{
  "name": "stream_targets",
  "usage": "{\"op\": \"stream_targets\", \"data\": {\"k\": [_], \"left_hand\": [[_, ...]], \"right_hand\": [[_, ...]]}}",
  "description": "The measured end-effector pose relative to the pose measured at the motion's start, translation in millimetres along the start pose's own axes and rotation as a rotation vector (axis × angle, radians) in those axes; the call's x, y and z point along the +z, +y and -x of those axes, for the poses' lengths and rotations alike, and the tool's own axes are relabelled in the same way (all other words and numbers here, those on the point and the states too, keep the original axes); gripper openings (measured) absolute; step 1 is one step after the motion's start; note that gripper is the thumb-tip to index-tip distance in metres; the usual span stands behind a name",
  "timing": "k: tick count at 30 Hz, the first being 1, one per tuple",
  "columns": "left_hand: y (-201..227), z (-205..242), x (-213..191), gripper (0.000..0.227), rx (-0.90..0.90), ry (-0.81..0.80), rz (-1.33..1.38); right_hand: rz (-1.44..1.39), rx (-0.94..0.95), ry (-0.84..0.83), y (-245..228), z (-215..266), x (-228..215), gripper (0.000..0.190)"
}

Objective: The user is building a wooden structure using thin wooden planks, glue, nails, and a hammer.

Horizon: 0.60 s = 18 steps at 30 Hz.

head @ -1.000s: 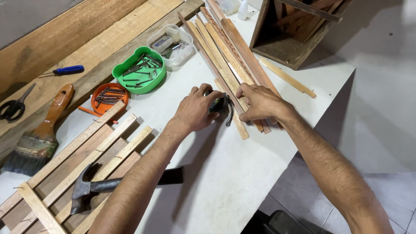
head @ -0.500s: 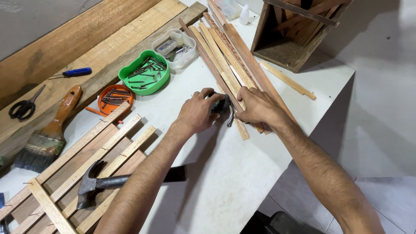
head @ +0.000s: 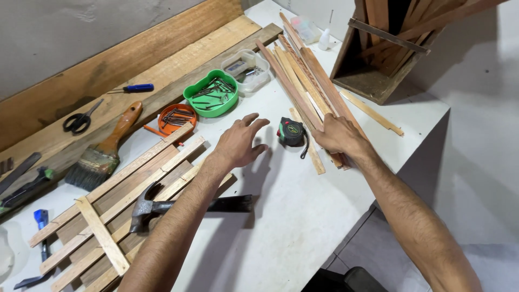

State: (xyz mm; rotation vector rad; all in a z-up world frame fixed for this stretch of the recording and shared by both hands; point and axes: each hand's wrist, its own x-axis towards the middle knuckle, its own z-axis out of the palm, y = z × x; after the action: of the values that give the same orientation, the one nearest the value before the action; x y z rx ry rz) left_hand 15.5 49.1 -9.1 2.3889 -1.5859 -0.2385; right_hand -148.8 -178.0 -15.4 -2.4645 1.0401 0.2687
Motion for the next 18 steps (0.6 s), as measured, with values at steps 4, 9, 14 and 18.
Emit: {"op": "stream_targets", "data": {"k": [4, 9, 14, 18], "left_hand": [[-8, 18, -9, 0.067, -0.011, 0.043, 0.029], [-15, 51, -30, 0.065, -0.012, 0.127, 0.059], [-35, 102, -52, 0.058, -0.044, 0.282, 0.083], [-61, 150, -69, 0.059, -0.102, 0.332, 0.076]], "right_hand": [[0.137, -0.027, 0.061, -6, 14, 1, 0.046], [0.148, -0.328, 0.419, -28, 15, 4, 0.046], [-0.053, -0.438, 0.319, -120, 52, -2, 0.043], [-0.122, -0.663, 0.261, -177, 65, 19, 0.039]]}}
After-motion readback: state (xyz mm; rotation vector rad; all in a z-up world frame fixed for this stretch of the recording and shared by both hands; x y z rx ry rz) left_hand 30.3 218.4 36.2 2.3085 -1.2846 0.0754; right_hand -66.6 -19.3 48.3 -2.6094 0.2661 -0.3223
